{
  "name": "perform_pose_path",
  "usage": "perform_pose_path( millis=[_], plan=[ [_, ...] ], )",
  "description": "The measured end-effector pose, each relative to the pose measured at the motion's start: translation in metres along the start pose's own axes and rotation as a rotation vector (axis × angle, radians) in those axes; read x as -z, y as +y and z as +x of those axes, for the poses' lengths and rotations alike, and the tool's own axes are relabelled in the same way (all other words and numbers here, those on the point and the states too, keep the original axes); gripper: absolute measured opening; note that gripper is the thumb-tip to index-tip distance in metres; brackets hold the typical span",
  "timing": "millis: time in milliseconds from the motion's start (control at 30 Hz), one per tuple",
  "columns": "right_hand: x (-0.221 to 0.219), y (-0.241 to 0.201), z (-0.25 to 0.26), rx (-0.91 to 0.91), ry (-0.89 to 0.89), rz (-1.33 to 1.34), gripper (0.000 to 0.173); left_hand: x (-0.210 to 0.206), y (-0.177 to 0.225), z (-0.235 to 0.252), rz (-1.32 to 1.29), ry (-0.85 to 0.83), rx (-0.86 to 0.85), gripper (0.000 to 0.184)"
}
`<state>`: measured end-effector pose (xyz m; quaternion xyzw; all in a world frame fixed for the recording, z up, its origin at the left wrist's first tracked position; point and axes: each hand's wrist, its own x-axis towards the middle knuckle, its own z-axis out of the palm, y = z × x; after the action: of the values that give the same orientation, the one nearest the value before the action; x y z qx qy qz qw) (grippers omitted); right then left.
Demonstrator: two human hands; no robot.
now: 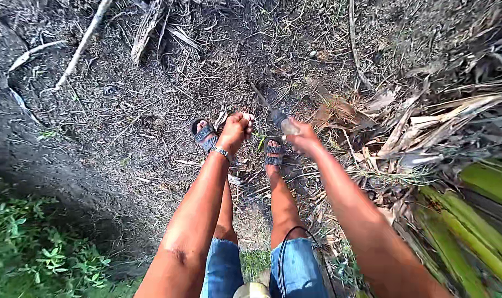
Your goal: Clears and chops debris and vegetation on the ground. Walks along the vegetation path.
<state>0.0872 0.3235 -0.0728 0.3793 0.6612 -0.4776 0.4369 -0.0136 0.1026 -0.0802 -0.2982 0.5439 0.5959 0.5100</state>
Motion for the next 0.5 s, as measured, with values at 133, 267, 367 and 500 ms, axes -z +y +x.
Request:
perform_pose_path(
  millis=[133, 267, 367, 500],
  plan=[
    [-0.124, 0.001, -0.025, -0.108, 0.163, 0.541, 0.088, 0.004, -0.011, -0.01, -0.115, 0.065, 0.04, 0.022],
    [-0.175, -0.04, -0.043, -0.318, 0.222, 1.011, 0.068, 0.015, -0.013, -0.012, -0.187, 0.166, 0.052, 0.022],
    [-0.168, -0.026, -0.039, -0.266, 0.201, 0.772, 0.082, 0.024, -0.009, -0.006, -0.134, 0.163, 0.034, 0.021],
    [-0.115, 0.021, -0.055, 0.055, 0.28, 0.192, 0.077, 0.031, -0.002, 0.002, -0.092, 0.118, -0.002, 0.022]
  ],
)
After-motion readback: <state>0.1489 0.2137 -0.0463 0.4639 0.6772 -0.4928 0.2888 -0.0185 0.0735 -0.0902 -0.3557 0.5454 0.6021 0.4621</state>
